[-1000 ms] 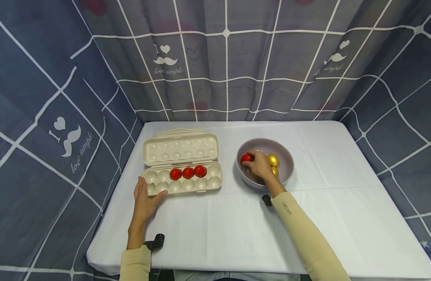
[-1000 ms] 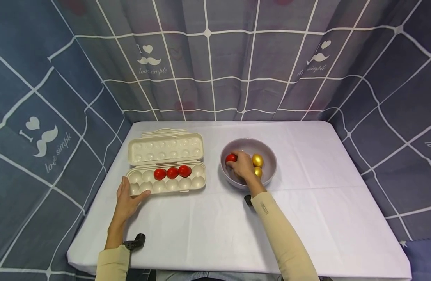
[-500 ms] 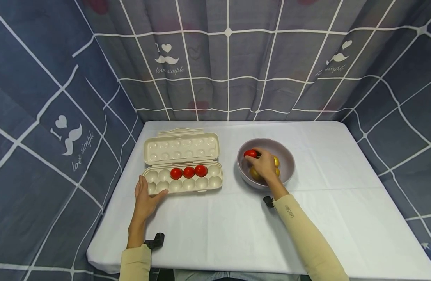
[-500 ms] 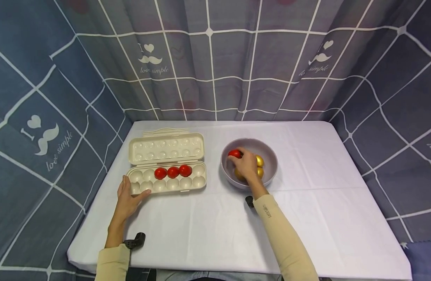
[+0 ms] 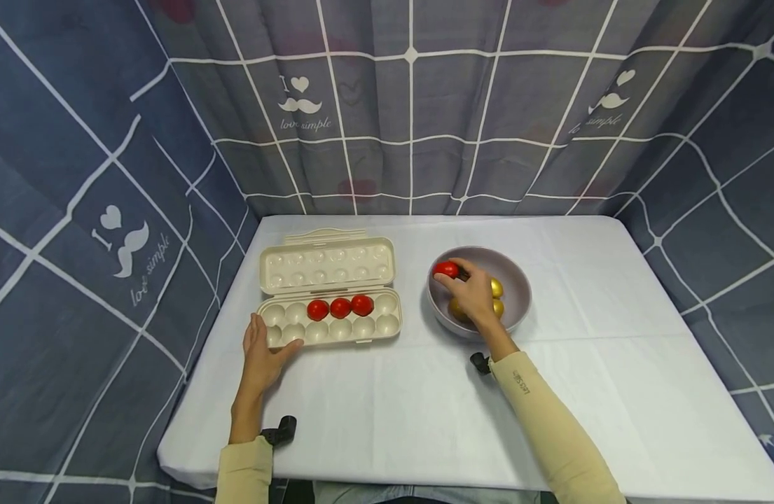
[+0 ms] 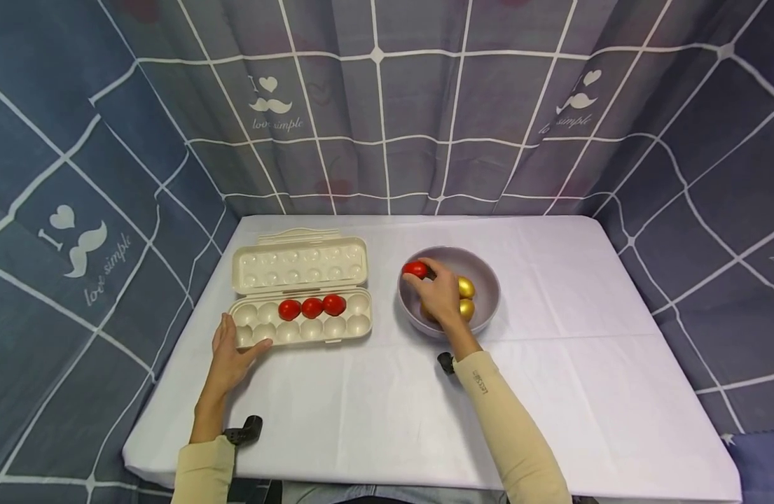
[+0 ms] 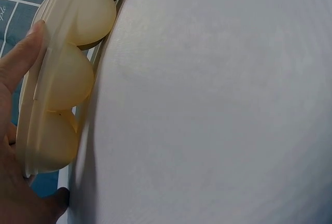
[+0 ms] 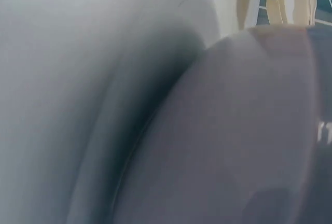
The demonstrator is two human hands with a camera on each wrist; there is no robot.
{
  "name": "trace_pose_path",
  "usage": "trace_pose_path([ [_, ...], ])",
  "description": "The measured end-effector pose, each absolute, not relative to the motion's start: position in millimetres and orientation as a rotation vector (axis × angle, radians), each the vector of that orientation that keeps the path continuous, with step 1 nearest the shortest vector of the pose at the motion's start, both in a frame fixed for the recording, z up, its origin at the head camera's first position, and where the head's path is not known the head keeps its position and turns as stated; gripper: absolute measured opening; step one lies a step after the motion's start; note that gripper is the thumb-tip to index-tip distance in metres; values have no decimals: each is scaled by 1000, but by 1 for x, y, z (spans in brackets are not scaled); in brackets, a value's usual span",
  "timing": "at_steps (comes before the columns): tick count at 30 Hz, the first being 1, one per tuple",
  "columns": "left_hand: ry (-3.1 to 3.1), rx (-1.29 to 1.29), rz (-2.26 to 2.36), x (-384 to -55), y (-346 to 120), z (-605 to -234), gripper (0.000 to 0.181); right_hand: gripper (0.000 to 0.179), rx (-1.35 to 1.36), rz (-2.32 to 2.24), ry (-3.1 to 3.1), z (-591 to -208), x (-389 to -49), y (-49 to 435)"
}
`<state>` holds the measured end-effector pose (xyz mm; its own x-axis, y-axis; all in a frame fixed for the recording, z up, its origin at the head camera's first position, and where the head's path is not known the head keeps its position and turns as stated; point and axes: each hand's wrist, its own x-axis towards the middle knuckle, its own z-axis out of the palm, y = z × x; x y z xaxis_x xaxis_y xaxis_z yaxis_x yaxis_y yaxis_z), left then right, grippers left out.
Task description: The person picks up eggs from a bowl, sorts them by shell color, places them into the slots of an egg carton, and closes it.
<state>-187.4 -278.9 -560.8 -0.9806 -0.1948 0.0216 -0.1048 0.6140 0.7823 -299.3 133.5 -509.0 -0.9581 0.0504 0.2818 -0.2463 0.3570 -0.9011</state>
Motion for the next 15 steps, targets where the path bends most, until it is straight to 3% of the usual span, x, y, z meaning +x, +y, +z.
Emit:
trace_pose_path([
  [8, -2797, 257, -1239, -189, -277, -561, 120, 46, 348, 1696, -2302, -508, -292, 108],
  [15, -2829, 308, -1219, -188, -277, -560, 120, 41, 673, 1552, -2294, -505, -286, 76],
])
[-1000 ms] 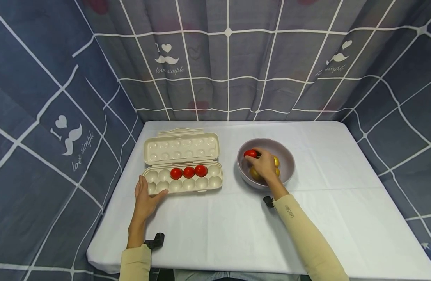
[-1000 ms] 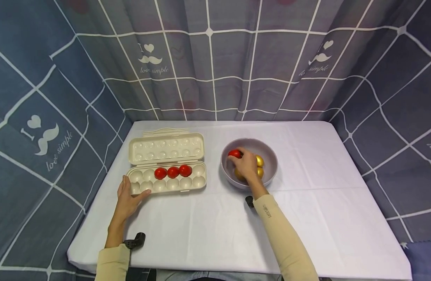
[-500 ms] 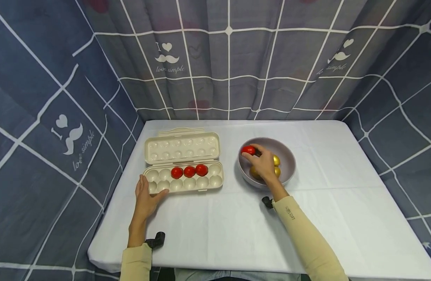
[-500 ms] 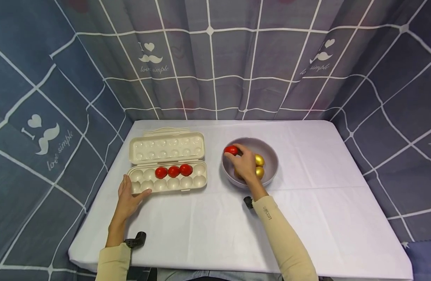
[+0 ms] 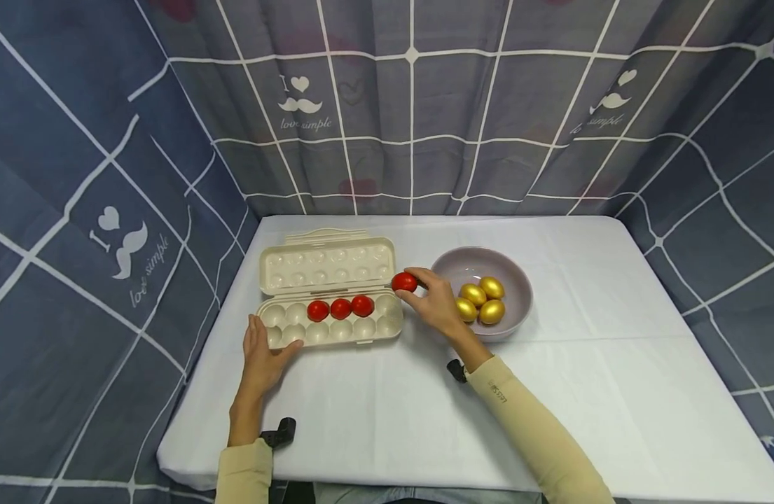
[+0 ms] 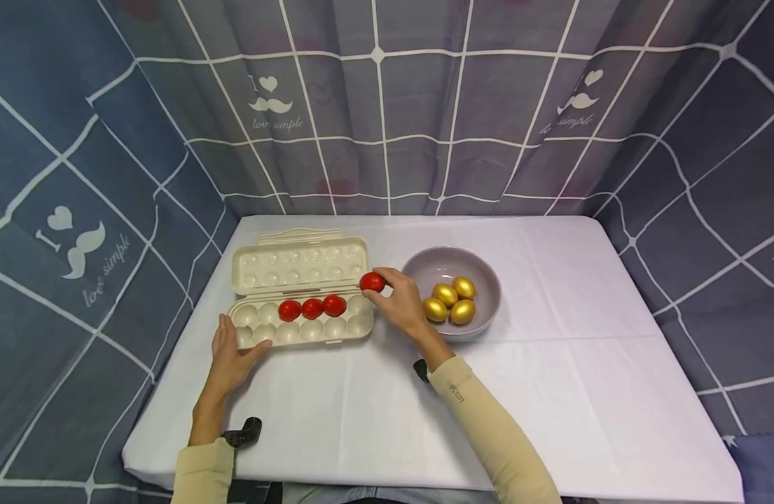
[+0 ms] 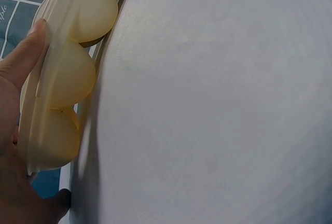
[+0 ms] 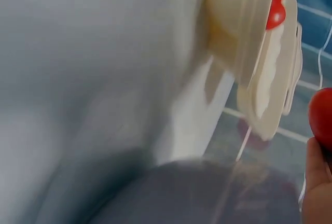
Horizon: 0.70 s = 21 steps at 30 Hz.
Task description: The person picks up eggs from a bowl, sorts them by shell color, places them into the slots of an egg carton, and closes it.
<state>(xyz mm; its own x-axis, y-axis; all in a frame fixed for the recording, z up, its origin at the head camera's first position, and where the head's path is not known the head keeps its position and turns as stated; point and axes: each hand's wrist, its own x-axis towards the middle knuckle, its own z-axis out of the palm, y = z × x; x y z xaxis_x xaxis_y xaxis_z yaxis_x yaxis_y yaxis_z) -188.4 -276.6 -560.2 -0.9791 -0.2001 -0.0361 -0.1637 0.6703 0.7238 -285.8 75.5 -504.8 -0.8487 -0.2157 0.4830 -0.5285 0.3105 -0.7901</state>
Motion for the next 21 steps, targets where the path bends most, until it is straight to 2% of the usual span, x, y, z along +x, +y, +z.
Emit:
trace_pose_path([
  [9, -2811, 310, -1230, -188, -280, -563, 119, 46, 836, 1335, -2422, -518, -280, 47],
  [21, -2779, 290, -1245, -187, -277, -563, 119, 40, 718, 1247, -2607, -542, -285, 33],
])
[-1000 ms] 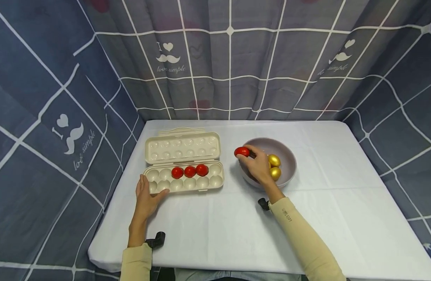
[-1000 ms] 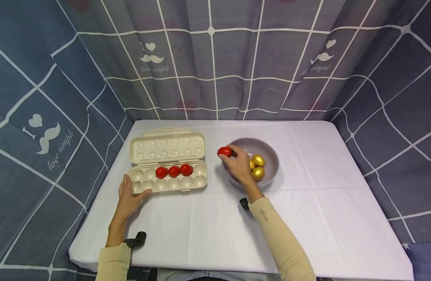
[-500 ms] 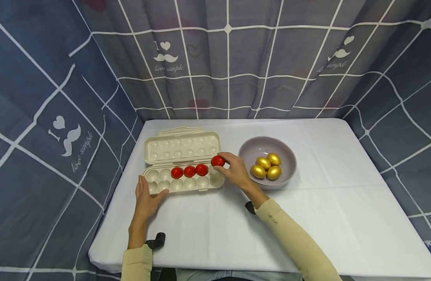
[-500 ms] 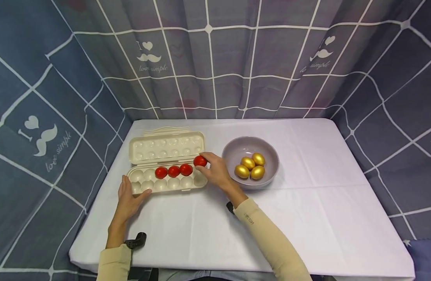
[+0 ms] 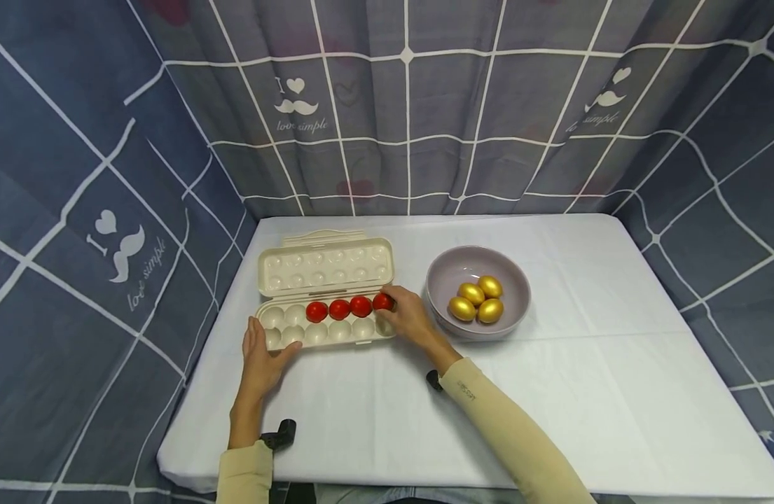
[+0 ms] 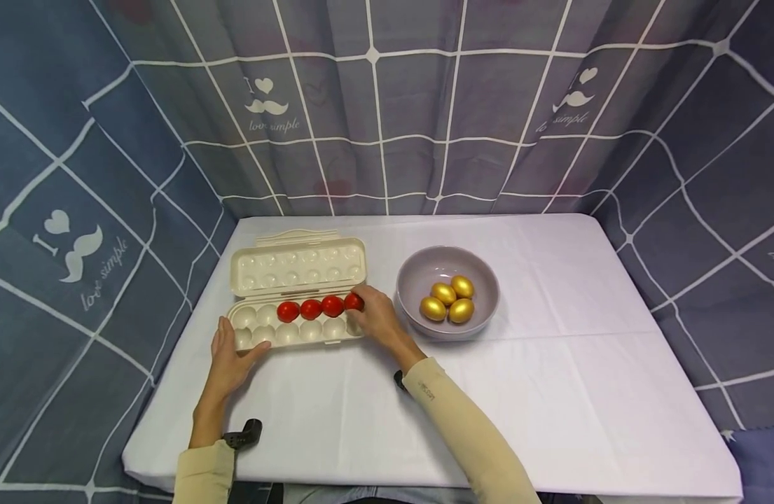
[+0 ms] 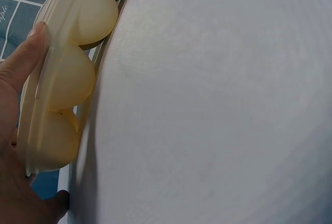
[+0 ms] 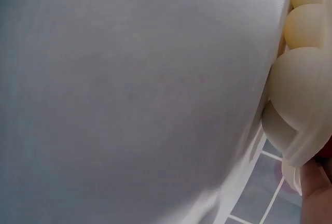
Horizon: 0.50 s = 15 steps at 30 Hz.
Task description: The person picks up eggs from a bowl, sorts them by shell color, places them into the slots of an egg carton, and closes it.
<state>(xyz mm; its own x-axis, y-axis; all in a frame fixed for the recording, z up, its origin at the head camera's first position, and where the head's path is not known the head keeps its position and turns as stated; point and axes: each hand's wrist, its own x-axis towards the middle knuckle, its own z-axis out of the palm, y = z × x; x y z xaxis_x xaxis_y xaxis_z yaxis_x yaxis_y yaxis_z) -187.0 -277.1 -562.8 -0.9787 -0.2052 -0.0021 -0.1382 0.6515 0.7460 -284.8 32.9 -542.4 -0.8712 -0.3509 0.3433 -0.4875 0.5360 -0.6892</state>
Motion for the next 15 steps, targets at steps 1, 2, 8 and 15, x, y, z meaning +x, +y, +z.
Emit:
trace_pose_path([
  [1, -2780, 291, -1244, -187, -277, -563, 119, 39, 721, 1244, -2606, -543, -285, 32],
  [2, -2779, 293, -1246, -187, -278, -563, 119, 37, 720, 1242, -2606, -544, -285, 31],
  [8, -2780, 292, -1252, -189, -278, -564, 119, 37, 715, 1187, -2632, -545, -286, 30],
  [15, -2780, 281, -1254, -187, -278, -564, 120, 35, 717, 1198, -2631, -547, -288, 31],
])
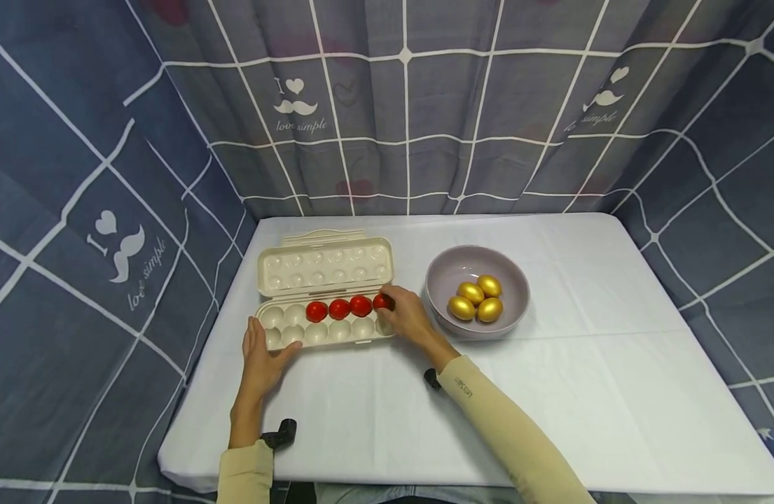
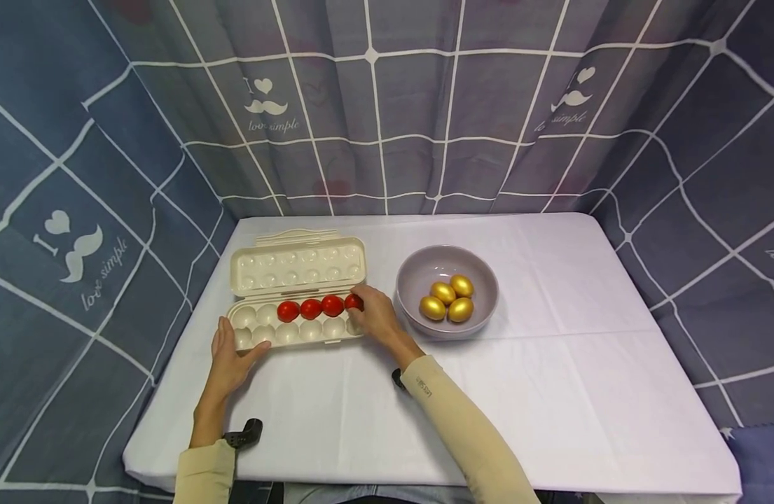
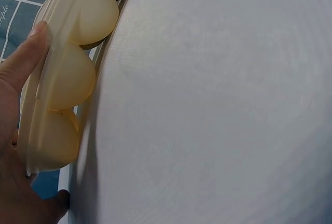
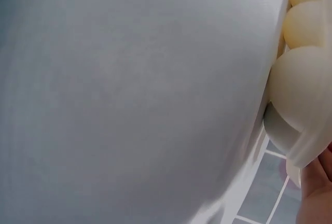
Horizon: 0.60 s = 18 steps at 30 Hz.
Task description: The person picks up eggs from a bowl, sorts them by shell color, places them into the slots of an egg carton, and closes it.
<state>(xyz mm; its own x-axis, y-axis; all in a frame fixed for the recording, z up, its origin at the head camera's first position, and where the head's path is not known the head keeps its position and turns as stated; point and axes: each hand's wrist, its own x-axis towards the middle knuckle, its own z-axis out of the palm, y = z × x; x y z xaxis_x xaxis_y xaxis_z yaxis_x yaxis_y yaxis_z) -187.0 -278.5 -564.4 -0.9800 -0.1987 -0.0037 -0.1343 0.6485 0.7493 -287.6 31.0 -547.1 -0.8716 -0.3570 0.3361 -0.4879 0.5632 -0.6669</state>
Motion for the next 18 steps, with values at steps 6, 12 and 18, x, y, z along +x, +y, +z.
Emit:
trace_pose_path([
  [6, -2775, 269, -1255, -186, -278, -563, 121, 38, 699, 1257, -2619, -546, -287, 33],
  [12, -2772, 251, -1267, -185, -277, -561, 120, 40, 700, 1296, -2603, -546, -285, 35],
  [18, -2783, 255, -1265, -186, -278, -563, 120, 41, 712, 1350, -2591, -547, -284, 35],
])
